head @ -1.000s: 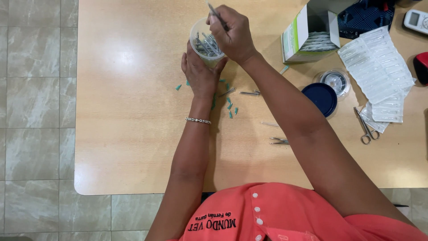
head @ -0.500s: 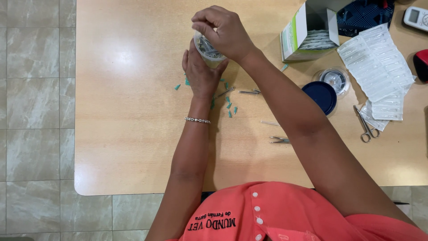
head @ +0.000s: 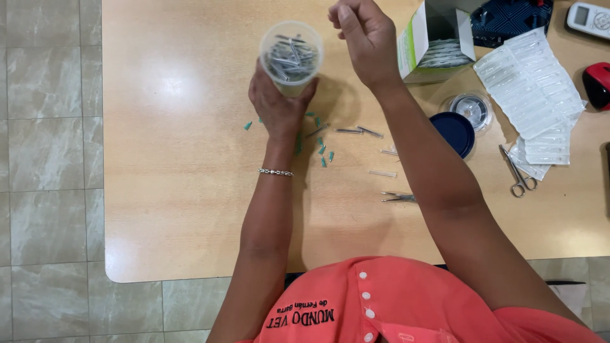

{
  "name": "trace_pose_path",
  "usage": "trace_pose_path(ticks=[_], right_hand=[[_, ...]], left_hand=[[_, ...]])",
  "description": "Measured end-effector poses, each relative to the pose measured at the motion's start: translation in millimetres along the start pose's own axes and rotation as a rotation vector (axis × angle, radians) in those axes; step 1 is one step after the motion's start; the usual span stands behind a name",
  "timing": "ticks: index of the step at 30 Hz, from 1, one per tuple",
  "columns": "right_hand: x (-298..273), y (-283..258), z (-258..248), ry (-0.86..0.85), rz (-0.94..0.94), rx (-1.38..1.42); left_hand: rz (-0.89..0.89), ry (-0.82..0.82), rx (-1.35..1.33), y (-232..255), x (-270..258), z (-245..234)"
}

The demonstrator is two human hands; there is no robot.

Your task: The person threads a suture needle with surgical thread, uses forceps to guide the thread through the needle eye, and then places the assembled needle into a plastic container. The person repeats this process for multiple needles.

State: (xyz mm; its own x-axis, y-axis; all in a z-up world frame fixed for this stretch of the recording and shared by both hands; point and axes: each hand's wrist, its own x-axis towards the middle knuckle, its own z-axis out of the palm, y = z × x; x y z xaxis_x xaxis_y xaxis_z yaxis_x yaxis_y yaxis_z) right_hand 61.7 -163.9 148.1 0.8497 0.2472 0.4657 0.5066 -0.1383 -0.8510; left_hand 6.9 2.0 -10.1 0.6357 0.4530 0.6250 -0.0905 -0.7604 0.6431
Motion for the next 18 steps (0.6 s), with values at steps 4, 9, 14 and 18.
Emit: trace_pose_path(ticks=[4,9,14,18], right_hand=[[-14.9,-2.0,-19.1,-0.017,-0.08,-0.157],[-27.8,-2.3,-35.1,-0.179,0.01,-0.32],[-50.9,-33.2,-52.2,-0.659,0.486,-0.729],[-98.6,17.5,-58.6,-0.848,0.553,-0.927]], left_hand=[[-0.162,-0.09,0.068,5.9,1.2,-3.4],[-0.184,-0.133,0.046,6.8,4.4,-7.4],[-0.202,-0.072,-0.008,12.7,5.5,-15.3],[-0.174,-0.06,0.009,3.5,6.2,-11.8]])
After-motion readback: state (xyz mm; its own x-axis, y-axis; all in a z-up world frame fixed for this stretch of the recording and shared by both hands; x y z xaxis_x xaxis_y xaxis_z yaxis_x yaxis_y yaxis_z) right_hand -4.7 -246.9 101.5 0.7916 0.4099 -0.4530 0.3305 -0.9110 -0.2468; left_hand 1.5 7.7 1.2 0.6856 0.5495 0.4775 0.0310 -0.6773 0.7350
